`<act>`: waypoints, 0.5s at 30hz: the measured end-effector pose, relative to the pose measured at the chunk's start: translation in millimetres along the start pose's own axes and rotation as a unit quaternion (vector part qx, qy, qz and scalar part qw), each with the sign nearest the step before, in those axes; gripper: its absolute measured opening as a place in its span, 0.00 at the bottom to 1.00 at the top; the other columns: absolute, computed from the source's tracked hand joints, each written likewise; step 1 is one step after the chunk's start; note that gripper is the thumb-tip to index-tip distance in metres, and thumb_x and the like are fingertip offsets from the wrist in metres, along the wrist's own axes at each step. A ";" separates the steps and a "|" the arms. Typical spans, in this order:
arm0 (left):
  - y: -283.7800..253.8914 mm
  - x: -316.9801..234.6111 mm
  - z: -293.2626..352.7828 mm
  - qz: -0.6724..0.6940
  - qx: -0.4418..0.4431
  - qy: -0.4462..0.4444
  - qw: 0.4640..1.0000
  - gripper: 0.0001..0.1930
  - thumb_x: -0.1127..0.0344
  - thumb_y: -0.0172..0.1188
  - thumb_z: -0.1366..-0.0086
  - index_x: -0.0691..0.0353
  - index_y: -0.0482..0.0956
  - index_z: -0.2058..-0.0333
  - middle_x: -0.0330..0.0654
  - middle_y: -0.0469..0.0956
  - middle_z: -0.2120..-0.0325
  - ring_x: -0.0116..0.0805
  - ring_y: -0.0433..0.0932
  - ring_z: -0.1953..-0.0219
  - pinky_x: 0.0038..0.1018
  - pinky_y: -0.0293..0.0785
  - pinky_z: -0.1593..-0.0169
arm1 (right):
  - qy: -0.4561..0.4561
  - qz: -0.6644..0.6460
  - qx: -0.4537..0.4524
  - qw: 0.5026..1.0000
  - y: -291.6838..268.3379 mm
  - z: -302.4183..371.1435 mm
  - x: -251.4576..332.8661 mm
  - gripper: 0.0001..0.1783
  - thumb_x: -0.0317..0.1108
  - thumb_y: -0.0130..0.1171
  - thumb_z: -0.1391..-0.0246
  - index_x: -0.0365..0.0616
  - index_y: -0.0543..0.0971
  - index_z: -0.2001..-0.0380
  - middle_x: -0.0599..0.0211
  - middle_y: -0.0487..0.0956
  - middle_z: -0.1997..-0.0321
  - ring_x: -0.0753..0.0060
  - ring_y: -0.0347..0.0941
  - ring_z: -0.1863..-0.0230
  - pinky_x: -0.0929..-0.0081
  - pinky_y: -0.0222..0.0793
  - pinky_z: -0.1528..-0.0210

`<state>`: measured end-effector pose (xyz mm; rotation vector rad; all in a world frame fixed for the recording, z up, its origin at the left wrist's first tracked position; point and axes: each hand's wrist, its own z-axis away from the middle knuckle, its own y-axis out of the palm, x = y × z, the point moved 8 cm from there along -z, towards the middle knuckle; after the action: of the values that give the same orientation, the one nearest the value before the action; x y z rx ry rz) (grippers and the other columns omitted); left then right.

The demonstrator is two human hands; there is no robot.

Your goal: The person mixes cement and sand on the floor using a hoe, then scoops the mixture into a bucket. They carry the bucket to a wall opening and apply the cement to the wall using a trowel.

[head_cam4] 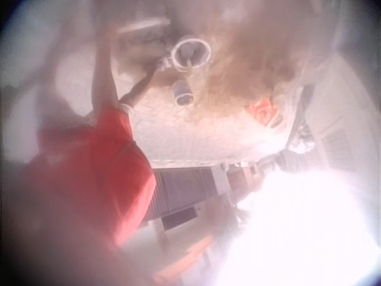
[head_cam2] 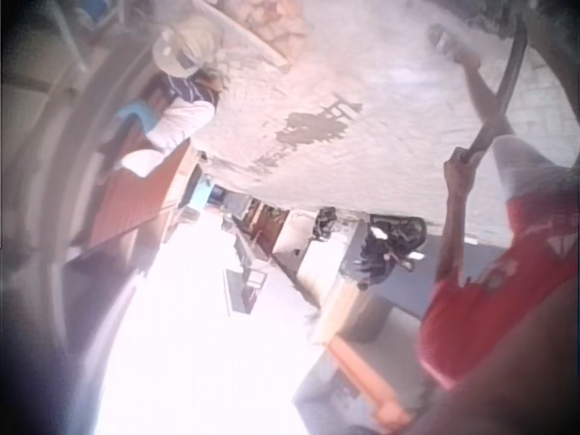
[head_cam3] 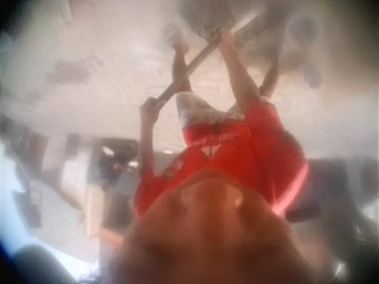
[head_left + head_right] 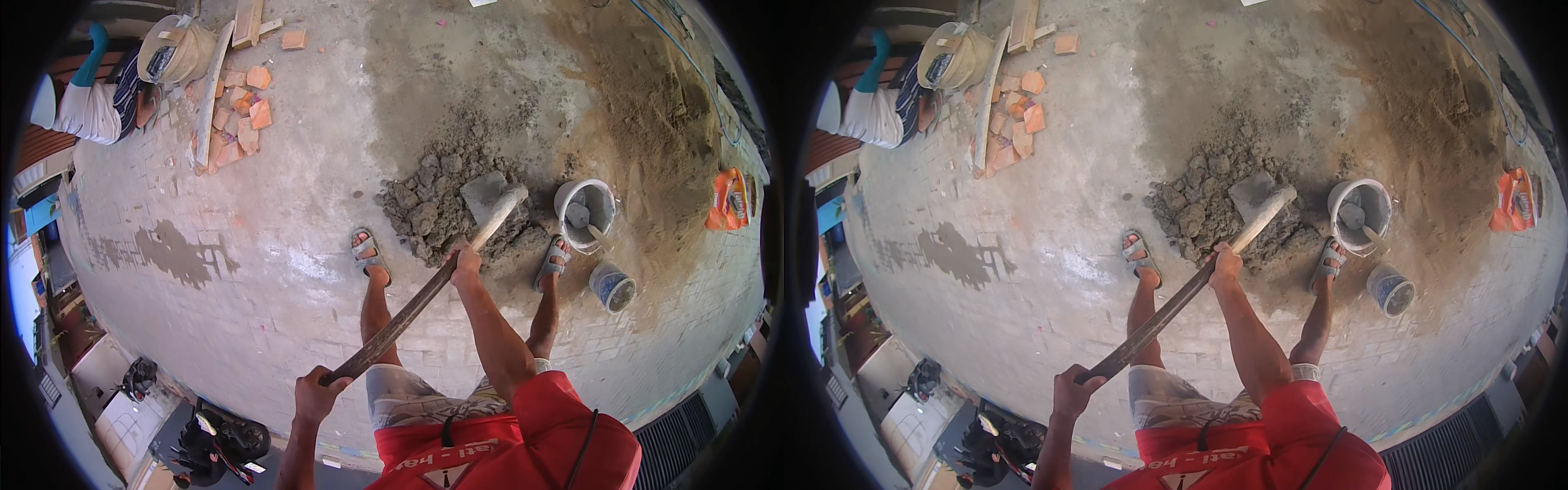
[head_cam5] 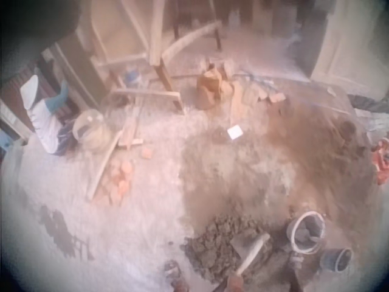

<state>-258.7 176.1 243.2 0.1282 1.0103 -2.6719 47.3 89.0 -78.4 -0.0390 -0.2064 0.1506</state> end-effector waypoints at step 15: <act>170.1 -179.7 -36.5 -0.082 0.208 0.179 0.958 0.24 0.55 0.60 0.46 0.62 0.66 0.55 0.53 0.79 0.75 0.54 0.79 0.68 0.45 0.75 0.63 | -0.189 0.117 0.007 0.975 -31.2 -73.0 241.9 0.06 0.31 0.53 0.52 0.42 0.71 0.78 0.65 0.69 0.84 0.67 0.66 0.85 0.69 0.66 0.82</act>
<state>-37.8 119.6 140.2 0.6623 0.5425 -3.0491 301.1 93.5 -99.5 -0.0199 -0.5820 0.3960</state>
